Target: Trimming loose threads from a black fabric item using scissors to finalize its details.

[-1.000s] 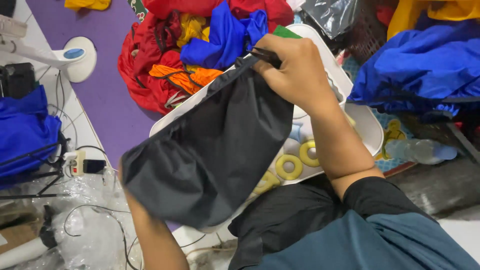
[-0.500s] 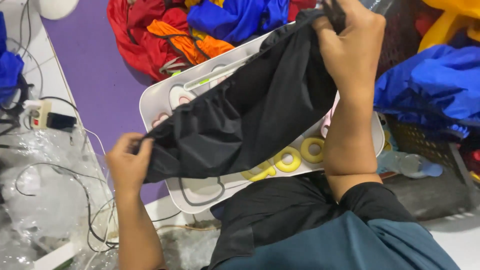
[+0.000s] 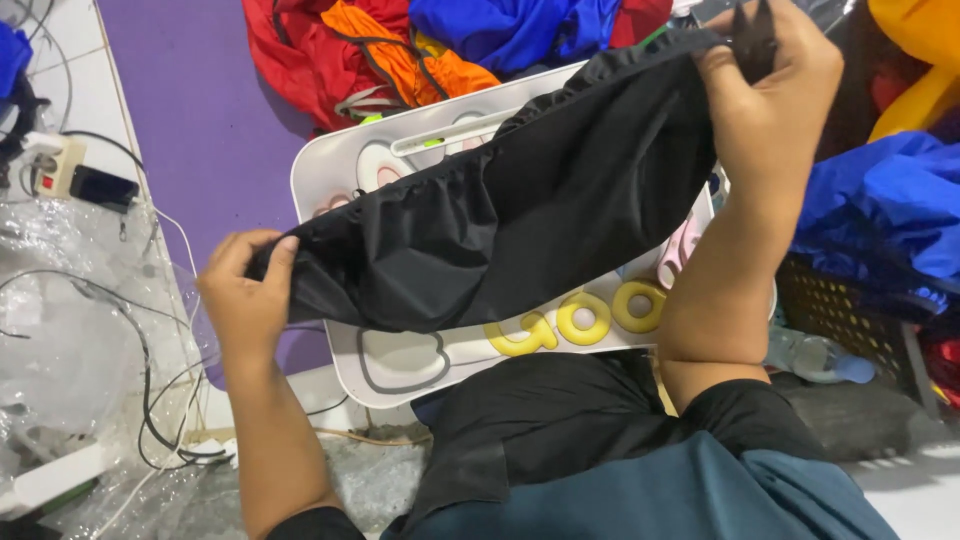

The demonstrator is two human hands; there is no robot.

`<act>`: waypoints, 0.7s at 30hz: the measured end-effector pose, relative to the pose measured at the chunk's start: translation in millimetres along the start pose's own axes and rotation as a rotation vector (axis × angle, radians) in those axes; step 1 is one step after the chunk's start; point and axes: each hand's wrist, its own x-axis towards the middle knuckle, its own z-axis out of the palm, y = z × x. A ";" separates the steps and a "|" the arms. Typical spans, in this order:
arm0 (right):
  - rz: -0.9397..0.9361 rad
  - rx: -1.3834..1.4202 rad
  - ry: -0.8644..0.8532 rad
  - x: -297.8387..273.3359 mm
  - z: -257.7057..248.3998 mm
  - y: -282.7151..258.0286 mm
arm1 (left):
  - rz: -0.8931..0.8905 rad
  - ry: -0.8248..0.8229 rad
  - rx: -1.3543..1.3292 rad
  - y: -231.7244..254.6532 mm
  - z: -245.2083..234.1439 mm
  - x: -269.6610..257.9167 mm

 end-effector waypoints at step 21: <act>-0.104 0.100 0.104 -37.9 4.8 -102.0 | -0.472 -0.502 -0.919 48.0 172.4 -19.0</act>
